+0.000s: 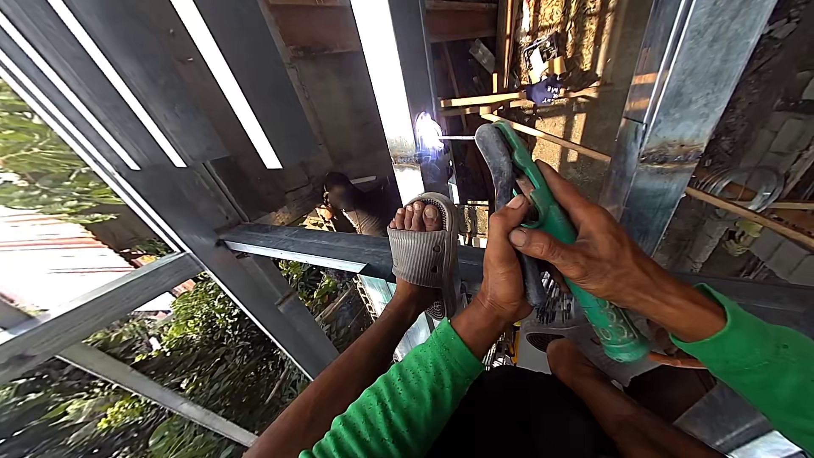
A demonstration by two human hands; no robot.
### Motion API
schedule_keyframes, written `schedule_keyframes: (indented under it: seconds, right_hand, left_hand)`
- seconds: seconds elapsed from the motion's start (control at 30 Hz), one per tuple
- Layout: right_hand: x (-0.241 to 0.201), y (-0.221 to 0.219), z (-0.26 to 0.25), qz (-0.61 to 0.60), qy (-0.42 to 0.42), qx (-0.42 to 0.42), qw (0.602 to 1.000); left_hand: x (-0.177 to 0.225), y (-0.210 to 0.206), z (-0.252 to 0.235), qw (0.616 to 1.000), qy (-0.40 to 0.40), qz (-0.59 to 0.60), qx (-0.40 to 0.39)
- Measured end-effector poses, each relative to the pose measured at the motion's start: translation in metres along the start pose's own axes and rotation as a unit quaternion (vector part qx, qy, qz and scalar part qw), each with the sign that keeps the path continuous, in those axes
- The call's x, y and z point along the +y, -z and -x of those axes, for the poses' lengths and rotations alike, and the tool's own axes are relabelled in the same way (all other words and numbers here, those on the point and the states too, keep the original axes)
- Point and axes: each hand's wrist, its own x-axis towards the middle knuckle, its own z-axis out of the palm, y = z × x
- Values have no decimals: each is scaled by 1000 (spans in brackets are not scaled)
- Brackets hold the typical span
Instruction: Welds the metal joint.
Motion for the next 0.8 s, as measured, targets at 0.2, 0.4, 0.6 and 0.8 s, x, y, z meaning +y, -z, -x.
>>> schedule_keyframes:
  seconds: [0.2,0.4,0.6,0.8]
  right_hand:
    - [10,4,21,-102,31,-9,994]
    - [6,17,22,-105,-29,-40,993]
    - [1,11,22,-129,-40,-13,991]
    - [-3,9,15,-130,-33,-24,991]
  left_hand:
    - [10,-12,0,993,10,-117,-23]
    - [10,-11,-2,983,62,-173,-10]
    - [15,-8,0,988,70,-129,-45]
    - [-2,-1,8,994,76,-16,-71]
